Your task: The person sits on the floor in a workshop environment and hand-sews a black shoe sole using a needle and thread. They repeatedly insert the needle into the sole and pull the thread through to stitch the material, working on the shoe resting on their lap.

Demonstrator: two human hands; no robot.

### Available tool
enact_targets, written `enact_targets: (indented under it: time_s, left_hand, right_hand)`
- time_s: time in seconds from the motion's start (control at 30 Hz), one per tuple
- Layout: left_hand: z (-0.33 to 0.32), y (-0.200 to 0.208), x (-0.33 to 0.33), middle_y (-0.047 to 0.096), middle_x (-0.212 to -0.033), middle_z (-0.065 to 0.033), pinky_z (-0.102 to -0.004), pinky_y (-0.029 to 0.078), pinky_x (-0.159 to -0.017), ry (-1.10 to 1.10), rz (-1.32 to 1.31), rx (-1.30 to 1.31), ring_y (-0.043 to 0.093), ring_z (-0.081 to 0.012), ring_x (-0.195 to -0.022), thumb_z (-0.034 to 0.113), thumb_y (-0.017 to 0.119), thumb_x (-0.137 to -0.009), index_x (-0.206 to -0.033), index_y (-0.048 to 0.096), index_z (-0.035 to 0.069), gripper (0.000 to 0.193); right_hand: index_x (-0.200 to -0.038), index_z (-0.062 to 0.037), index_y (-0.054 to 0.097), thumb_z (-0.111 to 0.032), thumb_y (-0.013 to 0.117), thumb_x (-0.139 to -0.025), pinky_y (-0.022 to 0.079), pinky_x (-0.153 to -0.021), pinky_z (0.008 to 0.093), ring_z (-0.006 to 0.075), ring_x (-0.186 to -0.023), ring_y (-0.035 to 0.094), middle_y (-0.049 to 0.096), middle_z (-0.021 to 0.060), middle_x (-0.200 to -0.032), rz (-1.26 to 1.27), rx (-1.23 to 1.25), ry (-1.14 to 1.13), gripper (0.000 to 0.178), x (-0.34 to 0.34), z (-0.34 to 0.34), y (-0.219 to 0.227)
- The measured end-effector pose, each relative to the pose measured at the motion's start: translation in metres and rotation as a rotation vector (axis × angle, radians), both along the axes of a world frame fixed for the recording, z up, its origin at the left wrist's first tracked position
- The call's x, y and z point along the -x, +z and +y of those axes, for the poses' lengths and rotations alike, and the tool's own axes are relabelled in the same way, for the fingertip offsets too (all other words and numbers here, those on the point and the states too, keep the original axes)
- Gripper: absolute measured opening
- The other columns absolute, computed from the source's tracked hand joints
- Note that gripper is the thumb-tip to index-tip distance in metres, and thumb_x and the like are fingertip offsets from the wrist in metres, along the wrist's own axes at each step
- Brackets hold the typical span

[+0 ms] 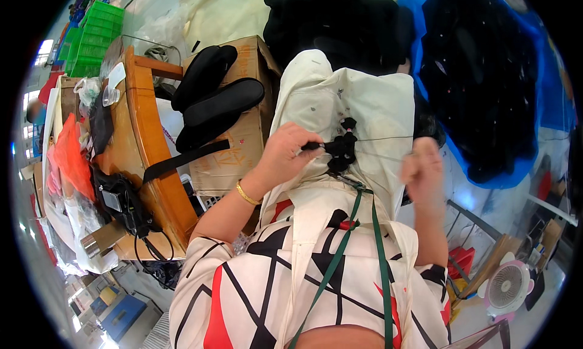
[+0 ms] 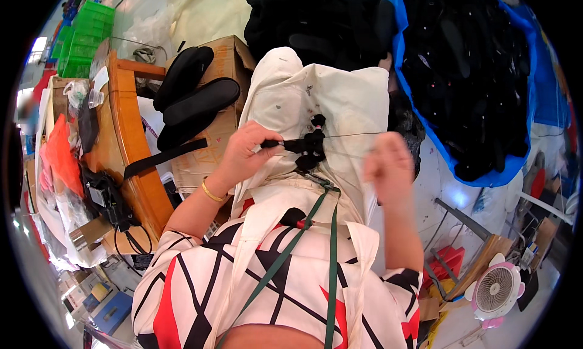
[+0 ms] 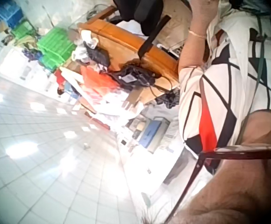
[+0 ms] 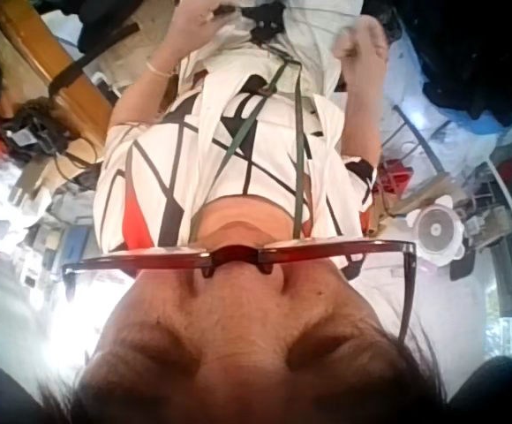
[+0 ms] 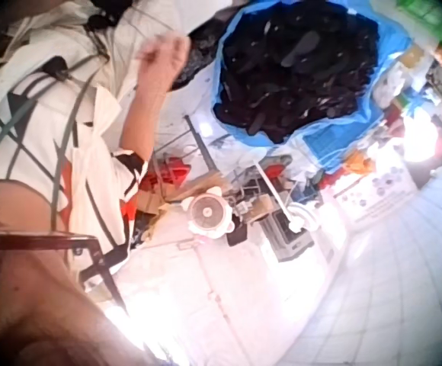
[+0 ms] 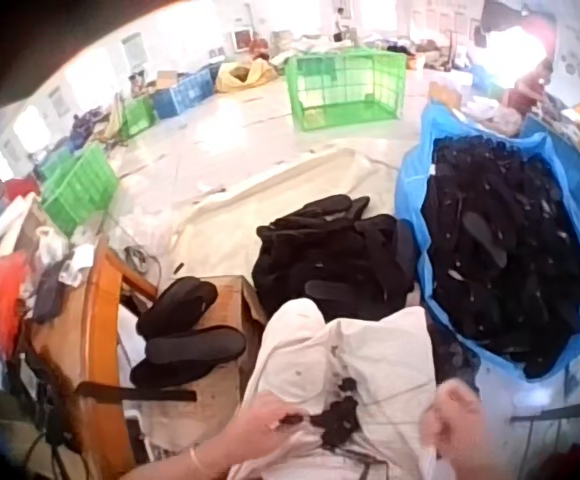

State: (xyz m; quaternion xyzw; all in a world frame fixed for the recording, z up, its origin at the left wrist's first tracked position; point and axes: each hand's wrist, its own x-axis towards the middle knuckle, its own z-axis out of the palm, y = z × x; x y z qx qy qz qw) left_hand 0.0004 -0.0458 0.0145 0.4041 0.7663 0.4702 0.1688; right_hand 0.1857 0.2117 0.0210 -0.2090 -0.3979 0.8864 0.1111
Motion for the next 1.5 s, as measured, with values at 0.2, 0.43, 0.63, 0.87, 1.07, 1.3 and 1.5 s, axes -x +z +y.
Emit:
enact_targets:
  time_s: [0.2, 0.43, 0.63, 0.87, 1.07, 1.3, 1.5]
  left_hand:
    - [-0.013, 0.000, 0.025, 0.065, -0.079, -0.0059, -0.0310, 0.047, -0.067, 0.114, 0.074, -0.002, 0.058, -0.0209, -0.076, 0.002, 0.078, -0.076, -0.092, 0.072, 0.006, 0.017]
    - [-0.003, -0.019, 0.003, 0.066, -0.082, -0.0108, -0.0385, 0.049, -0.073, 0.119, -0.111, -0.032, 0.061, -0.0301, -0.082, 0.009, 0.076, -0.077, -0.087, 0.070, 0.006, 0.012]
    - [0.016, -0.019, -0.010, 0.064, -0.081, -0.0129, -0.0394, 0.049, -0.072, 0.037, -0.161, -0.152, 0.061, -0.0321, -0.081, 0.017, 0.076, -0.078, -0.087, 0.069, 0.006, 0.016]
    - [-0.030, -0.023, 0.049, 0.066, -0.089, -0.0079, -0.0382, 0.049, -0.083, 0.211, -0.075, 0.133, 0.060, -0.0268, -0.091, 0.021, 0.072, -0.085, -0.092, 0.068, 0.007, 0.016]
    - [-0.091, -0.076, 0.162, 0.064, -0.100, -0.0153, -0.0440, 0.050, -0.086, 0.431, 0.496, 0.793, 0.060, -0.0337, -0.098, 0.035, 0.078, -0.076, -0.096, 0.060, 0.002, 0.043]
    - [-0.077, -0.083, 0.210, 0.071, -0.097, -0.0167, -0.0437, 0.056, -0.083, 0.183, 0.304, 1.170, 0.067, -0.0350, -0.099, 0.045, 0.087, -0.064, -0.096, 0.071, 0.003, 0.056]
    - [-0.040, -0.017, 0.148, 0.058, -0.092, -0.0137, -0.0431, 0.051, -0.080, 0.247, 0.592, 0.717, 0.060, -0.0330, -0.093, 0.025, 0.083, -0.067, -0.088, 0.060, 0.004, 0.037]
  right_hand:
    - [-0.075, -0.0077, 0.044, 0.006, 0.047, -0.095, 0.057, -0.080, 0.0319, 0.0106, -0.052, 0.033, 0.030, 0.0008, -0.061, 0.025, 0.258, -0.957, 0.024, -0.162, 0.222, -0.036]
    - [-0.090, -0.0069, 0.050, 0.001, 0.050, -0.095, 0.050, -0.103, 0.0489, 0.0101, -0.053, 0.039, 0.042, 0.0018, -0.062, -0.147, -0.348, -0.956, 0.009, -0.105, 0.158, -0.036]
    - [-0.115, -0.0033, 0.061, -0.005, 0.062, -0.094, 0.049, -0.082, 0.0263, 0.0134, -0.082, 0.061, 0.060, 0.0027, -0.095, -0.172, -0.742, 0.200, 0.021, 0.027, -0.034, -0.048]
    - [-0.099, 0.0001, 0.065, -0.005, 0.066, -0.092, 0.044, -0.068, 0.0222, 0.0072, -0.073, 0.053, 0.059, -0.0002, -0.083, -0.231, -0.764, 0.325, 0.009, 0.060, -0.062, -0.037]
    - [-0.105, 0.0010, 0.063, -0.006, 0.064, -0.095, 0.050, -0.073, 0.0230, 0.0067, -0.077, 0.059, 0.063, -0.0006, -0.088, -0.286, -0.536, 0.281, 0.012, 0.056, -0.061, -0.053]
    - [-0.102, 0.0012, 0.065, -0.007, 0.065, -0.093, 0.048, -0.067, 0.0224, 0.0064, -0.075, 0.059, 0.064, 0.0012, -0.085, -0.287, -0.659, 0.263, 0.012, 0.051, -0.064, -0.056]
    - [-0.100, 0.0008, 0.065, -0.008, 0.065, -0.094, 0.046, -0.065, 0.0209, 0.0050, -0.073, 0.056, 0.063, 0.0001, -0.081, -0.315, -0.615, 0.208, 0.011, 0.043, -0.055, -0.043]
